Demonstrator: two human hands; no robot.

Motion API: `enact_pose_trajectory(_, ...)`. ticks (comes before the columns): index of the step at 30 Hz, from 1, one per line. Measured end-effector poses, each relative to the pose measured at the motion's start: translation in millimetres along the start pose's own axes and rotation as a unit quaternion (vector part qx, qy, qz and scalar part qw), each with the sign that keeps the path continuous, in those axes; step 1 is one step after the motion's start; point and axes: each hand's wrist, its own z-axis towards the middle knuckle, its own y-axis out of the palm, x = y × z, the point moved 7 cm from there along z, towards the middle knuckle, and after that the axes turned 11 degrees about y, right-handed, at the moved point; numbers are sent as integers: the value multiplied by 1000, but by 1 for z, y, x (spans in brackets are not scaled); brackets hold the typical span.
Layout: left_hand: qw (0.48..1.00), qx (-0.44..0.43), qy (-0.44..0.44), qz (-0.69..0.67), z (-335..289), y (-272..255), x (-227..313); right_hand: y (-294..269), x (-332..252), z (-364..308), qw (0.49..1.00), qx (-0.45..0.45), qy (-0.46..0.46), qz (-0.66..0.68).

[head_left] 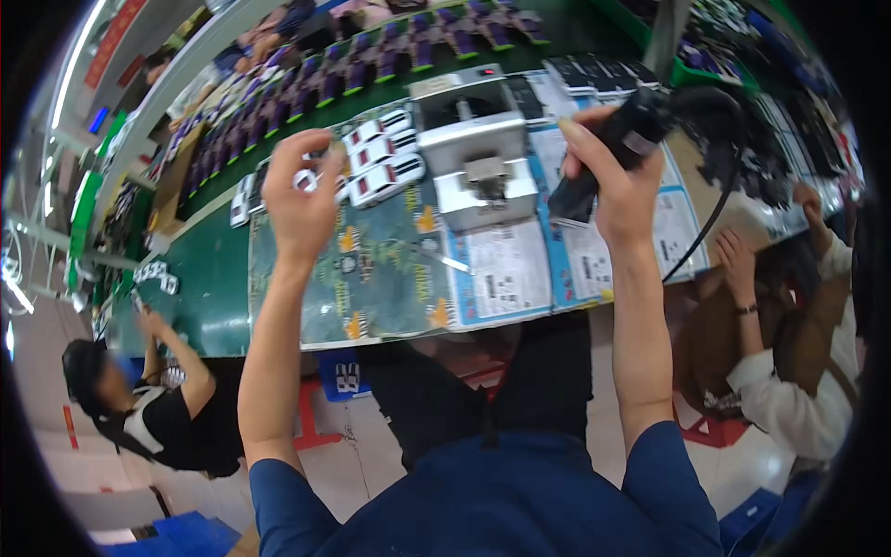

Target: Assembling plastic toy car components using an electric hand tool on an assembly line.

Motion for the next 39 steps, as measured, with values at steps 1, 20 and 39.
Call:
enact_pose_trajectory(1, 997, -30, 76, 10, 10, 34, 39, -14, -12, -14, 999, -9, -1, 36)
enact_pose_trajectory(20, 915, -384, 18, 125, -18, 304, 137, -73, -63, -100, 989, -132, 41, 54)
enact_pose_trajectory(39, 696, 116, -516, -486, -184, 16, -77, 53, 5, -89, 940, -279, 188, 57)
